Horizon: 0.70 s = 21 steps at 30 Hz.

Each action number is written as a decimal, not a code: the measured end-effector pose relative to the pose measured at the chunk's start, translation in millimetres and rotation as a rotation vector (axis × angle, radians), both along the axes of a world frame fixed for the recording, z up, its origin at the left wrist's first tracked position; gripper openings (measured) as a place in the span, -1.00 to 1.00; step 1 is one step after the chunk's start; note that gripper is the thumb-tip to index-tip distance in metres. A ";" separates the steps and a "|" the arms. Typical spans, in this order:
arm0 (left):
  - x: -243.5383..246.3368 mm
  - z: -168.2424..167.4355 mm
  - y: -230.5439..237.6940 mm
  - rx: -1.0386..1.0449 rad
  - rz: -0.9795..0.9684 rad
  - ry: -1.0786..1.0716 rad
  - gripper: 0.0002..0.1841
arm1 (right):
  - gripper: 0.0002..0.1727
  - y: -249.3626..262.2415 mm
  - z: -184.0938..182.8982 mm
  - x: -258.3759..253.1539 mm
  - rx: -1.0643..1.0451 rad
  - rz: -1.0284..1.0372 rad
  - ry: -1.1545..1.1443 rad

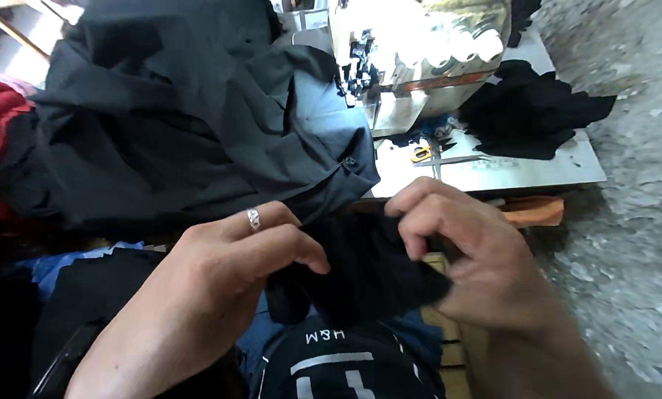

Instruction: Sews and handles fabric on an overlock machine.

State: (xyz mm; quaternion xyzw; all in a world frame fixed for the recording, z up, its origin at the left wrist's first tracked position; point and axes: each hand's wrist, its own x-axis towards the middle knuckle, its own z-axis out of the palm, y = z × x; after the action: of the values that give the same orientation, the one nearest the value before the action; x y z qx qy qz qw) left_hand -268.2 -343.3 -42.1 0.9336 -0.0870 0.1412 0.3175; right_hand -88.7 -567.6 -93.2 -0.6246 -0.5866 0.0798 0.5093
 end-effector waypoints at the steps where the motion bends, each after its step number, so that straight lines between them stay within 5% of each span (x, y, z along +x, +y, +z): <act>1: 1.7 -2.1 2.9 0.070 0.044 -0.002 -0.69 | -0.82 0.3 -0.5 1.7 -0.063 -0.133 -0.117; 6: 2.9 -11.4 0.5 0.249 0.193 0.040 -0.80 | -0.88 5.6 -10.0 4.3 -0.187 -0.366 -0.253; 9: -0.9 -12.9 -9.2 0.349 0.262 0.027 -0.46 | -0.74 6.4 -10.4 3.7 -0.165 -0.357 -0.184; 12: 1.9 -22.0 -13.2 0.388 0.297 -0.005 -0.49 | -0.71 8.8 -11.3 4.3 -0.103 -0.337 -0.090; 17: 5.2 -25.1 -4.8 -0.157 0.247 -0.028 -0.81 | -0.83 9.0 -7.4 1.0 -0.051 -0.277 0.245; 21: 4.7 -27.0 -2.8 -0.329 0.214 0.005 -0.86 | -0.85 9.5 -6.1 -1.8 -0.054 -0.239 0.402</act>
State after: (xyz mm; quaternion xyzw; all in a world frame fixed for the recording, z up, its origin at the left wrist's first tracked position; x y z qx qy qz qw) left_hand -263.5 -346.1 -69.1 0.8734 0.0381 0.1841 0.4493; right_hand -90.5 -558.1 -99.3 -0.6748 -0.3929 0.1571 0.6047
